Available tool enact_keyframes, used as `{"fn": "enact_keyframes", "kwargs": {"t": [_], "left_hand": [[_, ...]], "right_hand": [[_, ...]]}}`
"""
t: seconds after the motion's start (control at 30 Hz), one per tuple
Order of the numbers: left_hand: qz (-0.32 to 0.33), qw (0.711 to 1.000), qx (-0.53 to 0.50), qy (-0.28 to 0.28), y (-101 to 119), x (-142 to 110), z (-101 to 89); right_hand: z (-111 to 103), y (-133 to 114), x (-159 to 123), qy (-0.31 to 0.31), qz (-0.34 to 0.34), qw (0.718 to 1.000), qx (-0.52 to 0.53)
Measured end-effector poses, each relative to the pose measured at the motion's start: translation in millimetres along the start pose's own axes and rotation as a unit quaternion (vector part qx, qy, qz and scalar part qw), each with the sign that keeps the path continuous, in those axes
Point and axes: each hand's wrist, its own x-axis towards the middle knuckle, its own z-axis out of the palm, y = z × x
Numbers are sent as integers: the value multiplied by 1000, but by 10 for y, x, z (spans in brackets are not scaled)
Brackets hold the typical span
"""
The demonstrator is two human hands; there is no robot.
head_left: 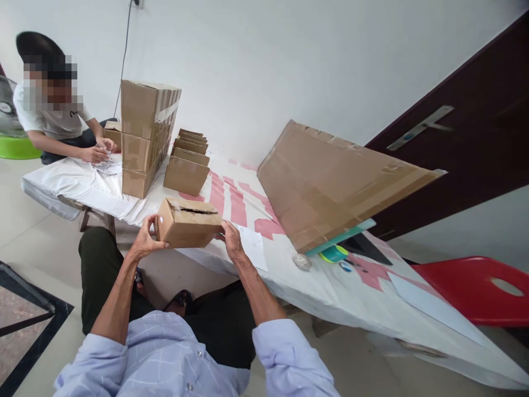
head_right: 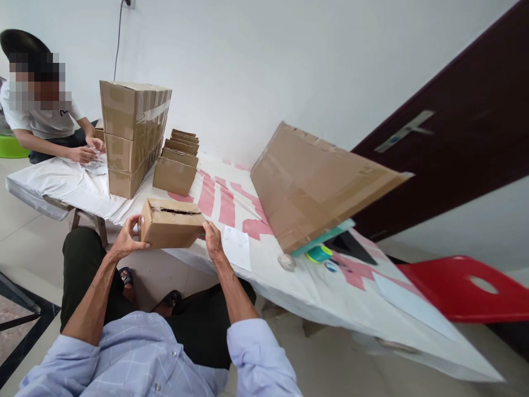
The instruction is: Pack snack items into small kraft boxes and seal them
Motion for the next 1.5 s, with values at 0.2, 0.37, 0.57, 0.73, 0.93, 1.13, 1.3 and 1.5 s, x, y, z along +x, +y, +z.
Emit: {"fn": "enact_keyframes", "kwargs": {"t": [0.2,0.37,0.57,0.73,0.93,1.13,1.3,1.5], "left_hand": [[15,999,28,14,22,11,55],[31,997,58,30,50,14,92],[38,996,73,28,95,16,88],[35,997,69,15,123,11,72],[48,996,73,-4,181,-6,50],[54,995,87,2,239,-20,74],[62,993,101,9,273,-21,105],[82,989,120,29,352,-14,153]], "right_hand": [[-23,40,14,17,14,999,26],[-26,57,37,26,24,998,45],[-35,106,32,31,15,998,47],[-45,132,14,18,1,999,37],[-55,112,-34,9,-14,999,32],[-50,80,-46,21,0,999,35],[-89,2,-12,34,-21,999,-22],[5,-406,-80,109,-252,941,-199]]}}
